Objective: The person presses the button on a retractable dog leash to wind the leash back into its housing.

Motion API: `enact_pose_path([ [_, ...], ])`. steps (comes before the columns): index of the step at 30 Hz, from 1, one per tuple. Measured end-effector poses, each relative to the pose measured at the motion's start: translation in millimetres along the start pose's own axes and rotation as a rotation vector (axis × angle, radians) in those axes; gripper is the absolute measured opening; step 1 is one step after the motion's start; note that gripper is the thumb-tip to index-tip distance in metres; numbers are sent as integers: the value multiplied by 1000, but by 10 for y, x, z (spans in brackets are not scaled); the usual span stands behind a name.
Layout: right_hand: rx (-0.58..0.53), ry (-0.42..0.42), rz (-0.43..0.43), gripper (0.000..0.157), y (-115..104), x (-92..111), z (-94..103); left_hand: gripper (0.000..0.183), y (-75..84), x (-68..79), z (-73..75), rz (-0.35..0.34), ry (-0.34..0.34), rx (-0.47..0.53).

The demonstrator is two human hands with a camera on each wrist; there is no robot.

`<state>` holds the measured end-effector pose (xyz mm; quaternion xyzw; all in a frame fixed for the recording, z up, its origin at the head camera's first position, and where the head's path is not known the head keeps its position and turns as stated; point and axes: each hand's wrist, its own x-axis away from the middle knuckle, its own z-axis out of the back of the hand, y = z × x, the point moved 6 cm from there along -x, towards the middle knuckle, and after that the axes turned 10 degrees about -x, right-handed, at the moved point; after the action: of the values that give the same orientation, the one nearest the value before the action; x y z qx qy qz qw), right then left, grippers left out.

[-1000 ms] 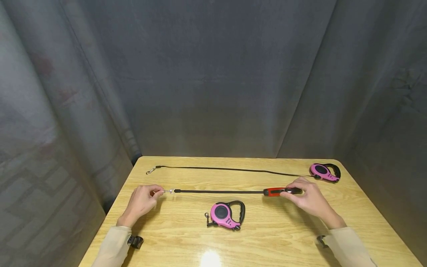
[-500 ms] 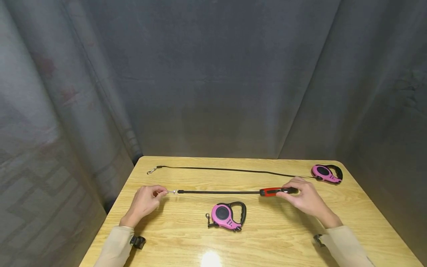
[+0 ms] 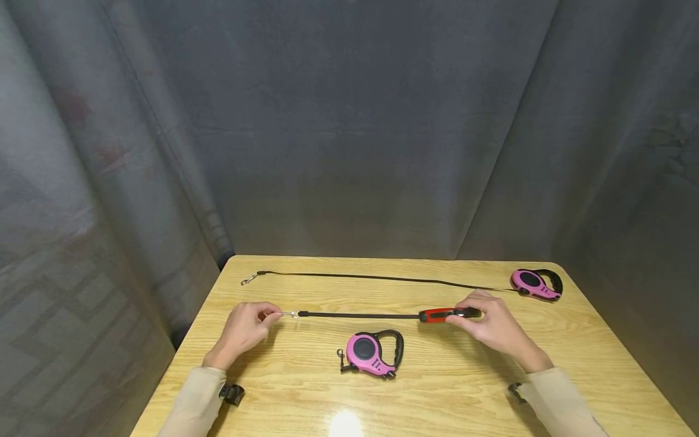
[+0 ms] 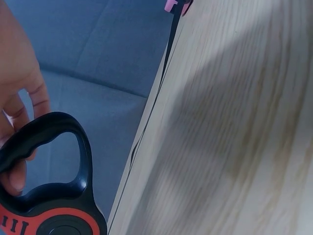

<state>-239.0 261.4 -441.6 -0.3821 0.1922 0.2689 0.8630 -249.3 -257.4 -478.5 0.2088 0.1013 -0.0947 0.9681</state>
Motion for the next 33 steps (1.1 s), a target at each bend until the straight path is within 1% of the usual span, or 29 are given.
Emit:
enact_pose_path([
  [5,-6,-24,-9,20,-4,-3,-37,6,47,-14,-27,-17,-3,-5],
  [10,-16,-21,-12,19,-12,-7,-48,6,89,-27,-46,-39,5,6],
  [17,-26,-25,-6,20,-9,-9,-84,8,133,-29,-93,-49,-45,37],
  [23,-39,-22,-4,20,-22,-41,-108,8,168,-46,-95,-65,-31,40],
  [27,-51,-25,-2,20,-40,-54,-141,7,185,-49,-123,-82,-32,39],
  [33,-56,-29,-6,20,-43,-39,-191,7,223,-52,-135,-103,-24,41],
])
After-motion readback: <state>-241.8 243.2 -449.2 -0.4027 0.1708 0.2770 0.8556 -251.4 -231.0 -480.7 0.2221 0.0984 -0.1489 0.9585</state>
